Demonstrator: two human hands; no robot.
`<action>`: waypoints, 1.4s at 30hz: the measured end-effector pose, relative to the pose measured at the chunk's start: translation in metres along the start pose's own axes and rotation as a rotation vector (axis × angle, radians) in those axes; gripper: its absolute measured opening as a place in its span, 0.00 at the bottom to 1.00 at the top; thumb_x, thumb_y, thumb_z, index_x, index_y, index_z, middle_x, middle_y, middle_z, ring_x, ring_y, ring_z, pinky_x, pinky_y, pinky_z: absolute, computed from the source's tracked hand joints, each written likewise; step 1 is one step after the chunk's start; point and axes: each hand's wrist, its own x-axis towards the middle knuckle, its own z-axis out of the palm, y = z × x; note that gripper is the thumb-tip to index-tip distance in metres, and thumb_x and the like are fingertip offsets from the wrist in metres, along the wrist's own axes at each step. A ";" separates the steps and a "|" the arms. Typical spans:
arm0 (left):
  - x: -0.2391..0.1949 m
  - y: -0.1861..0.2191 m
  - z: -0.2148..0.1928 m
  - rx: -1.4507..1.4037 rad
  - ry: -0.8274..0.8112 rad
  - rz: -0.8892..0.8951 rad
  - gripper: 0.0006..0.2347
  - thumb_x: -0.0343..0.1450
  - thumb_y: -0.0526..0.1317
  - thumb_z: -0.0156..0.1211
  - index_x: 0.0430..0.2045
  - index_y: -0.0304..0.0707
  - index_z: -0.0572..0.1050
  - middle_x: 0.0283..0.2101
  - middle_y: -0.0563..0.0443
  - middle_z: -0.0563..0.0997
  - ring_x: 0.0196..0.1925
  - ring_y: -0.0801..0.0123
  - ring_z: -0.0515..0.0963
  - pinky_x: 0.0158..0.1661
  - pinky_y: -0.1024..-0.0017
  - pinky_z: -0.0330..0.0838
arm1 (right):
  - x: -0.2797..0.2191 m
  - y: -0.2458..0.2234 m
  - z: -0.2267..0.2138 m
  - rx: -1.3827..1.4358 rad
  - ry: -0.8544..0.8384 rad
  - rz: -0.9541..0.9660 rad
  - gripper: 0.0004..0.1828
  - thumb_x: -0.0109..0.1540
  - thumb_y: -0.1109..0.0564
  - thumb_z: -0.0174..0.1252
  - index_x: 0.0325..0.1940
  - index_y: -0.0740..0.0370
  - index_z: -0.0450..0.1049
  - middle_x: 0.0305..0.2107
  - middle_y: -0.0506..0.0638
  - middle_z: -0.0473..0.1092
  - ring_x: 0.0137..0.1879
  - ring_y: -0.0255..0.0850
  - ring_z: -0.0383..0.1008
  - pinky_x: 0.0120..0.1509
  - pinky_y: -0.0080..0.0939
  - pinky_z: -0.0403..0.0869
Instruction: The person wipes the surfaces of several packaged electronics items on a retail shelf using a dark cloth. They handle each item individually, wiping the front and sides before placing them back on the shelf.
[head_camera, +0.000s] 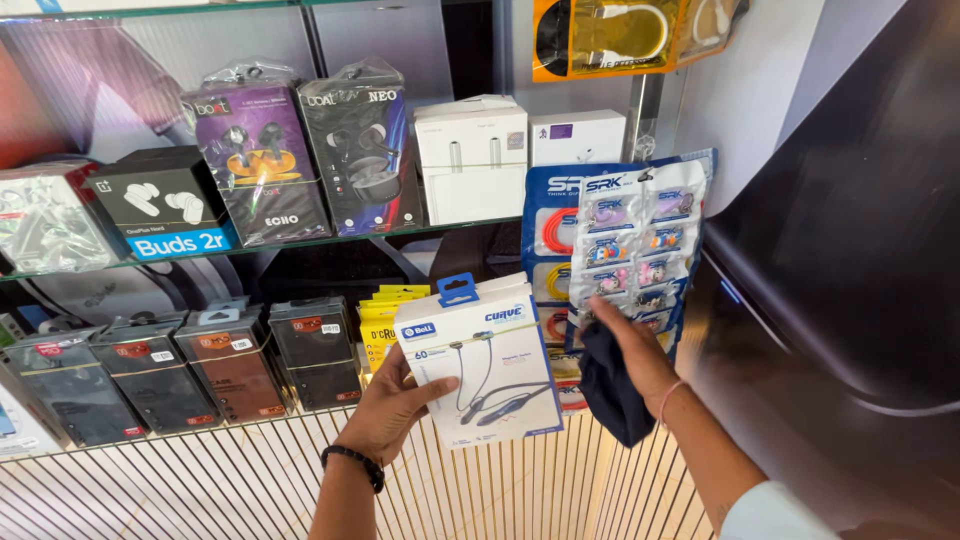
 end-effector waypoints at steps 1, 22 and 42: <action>-0.001 0.002 -0.002 0.003 0.020 0.009 0.34 0.59 0.28 0.72 0.62 0.46 0.67 0.56 0.50 0.82 0.56 0.65 0.81 0.54 0.62 0.74 | -0.002 0.005 0.003 -0.104 0.051 -0.026 0.26 0.55 0.38 0.66 0.44 0.62 0.81 0.32 0.46 0.79 0.33 0.32 0.77 0.39 0.33 0.75; -0.009 0.008 -0.030 0.049 0.125 0.071 0.33 0.56 0.27 0.73 0.58 0.43 0.69 0.56 0.49 0.81 0.54 0.63 0.83 0.54 0.63 0.79 | 0.008 0.018 0.072 -1.189 -0.059 -0.021 0.39 0.63 0.41 0.48 0.80 0.42 0.53 0.50 0.59 0.75 0.55 0.56 0.76 0.61 0.52 0.72; 0.046 -0.015 0.029 0.039 -0.002 0.273 0.33 0.58 0.23 0.71 0.59 0.36 0.67 0.54 0.45 0.80 0.55 0.62 0.81 0.52 0.65 0.79 | -0.064 0.012 0.048 -1.465 0.067 -0.243 0.35 0.57 0.41 0.60 0.61 0.62 0.62 0.28 0.61 0.76 0.29 0.59 0.80 0.36 0.56 0.79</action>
